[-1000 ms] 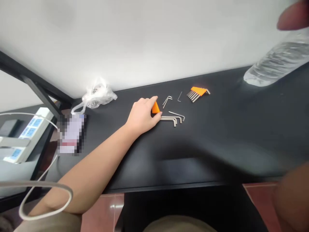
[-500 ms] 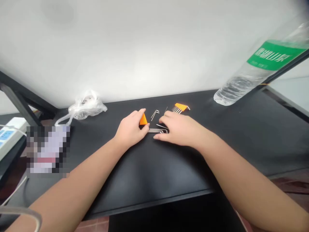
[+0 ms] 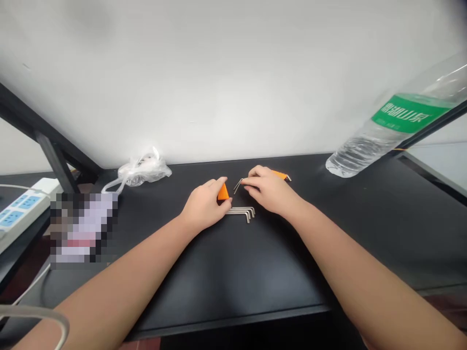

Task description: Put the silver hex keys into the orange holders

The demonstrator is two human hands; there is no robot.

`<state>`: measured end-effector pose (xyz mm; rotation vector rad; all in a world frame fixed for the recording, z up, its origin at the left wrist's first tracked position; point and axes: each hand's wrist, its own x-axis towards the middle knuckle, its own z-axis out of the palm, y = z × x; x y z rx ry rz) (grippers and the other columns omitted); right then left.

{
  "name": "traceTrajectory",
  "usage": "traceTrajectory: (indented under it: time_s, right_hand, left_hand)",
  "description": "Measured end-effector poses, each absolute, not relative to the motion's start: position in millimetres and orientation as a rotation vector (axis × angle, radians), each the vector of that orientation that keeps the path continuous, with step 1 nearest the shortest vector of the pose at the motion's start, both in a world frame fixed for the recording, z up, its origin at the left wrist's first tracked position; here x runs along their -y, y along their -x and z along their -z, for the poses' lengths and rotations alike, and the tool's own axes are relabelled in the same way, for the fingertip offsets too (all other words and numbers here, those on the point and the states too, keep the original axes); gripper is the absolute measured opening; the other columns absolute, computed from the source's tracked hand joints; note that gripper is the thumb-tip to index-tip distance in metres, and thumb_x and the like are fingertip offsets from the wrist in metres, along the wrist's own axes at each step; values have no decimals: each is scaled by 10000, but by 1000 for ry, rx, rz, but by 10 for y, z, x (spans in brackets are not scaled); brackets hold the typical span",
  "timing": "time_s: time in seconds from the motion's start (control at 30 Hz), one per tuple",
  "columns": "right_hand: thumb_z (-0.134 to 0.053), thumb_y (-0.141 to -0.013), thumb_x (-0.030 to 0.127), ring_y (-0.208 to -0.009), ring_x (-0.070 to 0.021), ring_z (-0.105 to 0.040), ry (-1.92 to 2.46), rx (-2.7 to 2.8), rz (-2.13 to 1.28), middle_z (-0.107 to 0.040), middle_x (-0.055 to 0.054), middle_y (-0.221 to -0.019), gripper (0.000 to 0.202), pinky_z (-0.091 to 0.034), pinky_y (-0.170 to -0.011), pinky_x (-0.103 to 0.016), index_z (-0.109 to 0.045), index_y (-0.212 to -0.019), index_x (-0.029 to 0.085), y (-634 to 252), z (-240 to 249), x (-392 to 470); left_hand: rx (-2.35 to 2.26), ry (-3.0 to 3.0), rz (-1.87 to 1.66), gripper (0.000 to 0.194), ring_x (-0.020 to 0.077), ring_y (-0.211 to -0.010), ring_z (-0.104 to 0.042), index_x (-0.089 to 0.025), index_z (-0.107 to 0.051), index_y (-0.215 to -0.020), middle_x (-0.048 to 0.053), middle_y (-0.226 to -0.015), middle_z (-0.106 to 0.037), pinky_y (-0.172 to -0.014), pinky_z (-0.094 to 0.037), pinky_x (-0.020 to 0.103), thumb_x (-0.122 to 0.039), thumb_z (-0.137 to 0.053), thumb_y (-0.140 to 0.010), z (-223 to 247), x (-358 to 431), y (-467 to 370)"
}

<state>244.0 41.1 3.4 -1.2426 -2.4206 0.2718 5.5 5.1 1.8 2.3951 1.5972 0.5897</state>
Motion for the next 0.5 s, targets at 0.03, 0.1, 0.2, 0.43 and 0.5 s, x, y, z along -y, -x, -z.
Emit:
traceTrajectory:
  time_s: [0.03,0.1,0.2,0.43,0.5]
  right_hand:
    - [-547,-1010,222,-1034,-254,-578,1257,2445,-212,-602,-109,-1199,266,-497,-880,-399,-789,-1113,255,-2438,5,-449]
    - [-548,-1008,215,-1040,-266,-555,1260,2500,-122,-586,-117,-1242,276,-486,-878,-415,-799,-1109,265,-2415,52,-489]
    - [-540,-1003,182,-1010,-259,-545,1249,2556,-73,-603,-114,-1206,264,-473,-875,-413,-794,-1044,244,-2369,40,-476]
    - [-530,-959,109,-839,-194,-606,1221,2662,-421,-645,-64,-933,215,-472,-762,-336,-697,-861,202,-2462,-161,-318]
    - [-542,-959,141,-800,-183,-614,1221,2664,-531,-647,-53,-907,211,-470,-726,-327,-696,-832,208,-2500,-220,-259]
  left_hand:
    - [-1598,-2388,-591,547,228,-925,-679,-202,-556,-1443,47,-1008,-708,-782,-537,338,-375,-629,-930,-22,-49,-52]
    - [-1601,-2376,-606,540,226,-919,-681,-208,-560,-1436,43,-997,-709,-785,-539,334,-376,-632,-928,-27,-46,-46]
    - [-1607,-2371,-608,516,229,-915,-682,-226,-572,-1418,41,-1001,-709,-773,-536,331,-382,-628,-930,-25,-47,-44]
    - [-1589,-2375,-592,517,230,-909,-678,-212,-576,-1412,45,-1003,-706,-758,-525,336,-388,-626,-928,-5,-57,-50]
    - [-1598,-2365,-599,512,228,-901,-677,-212,-582,-1403,40,-983,-703,-752,-525,335,-387,-631,-924,-7,-56,-50]
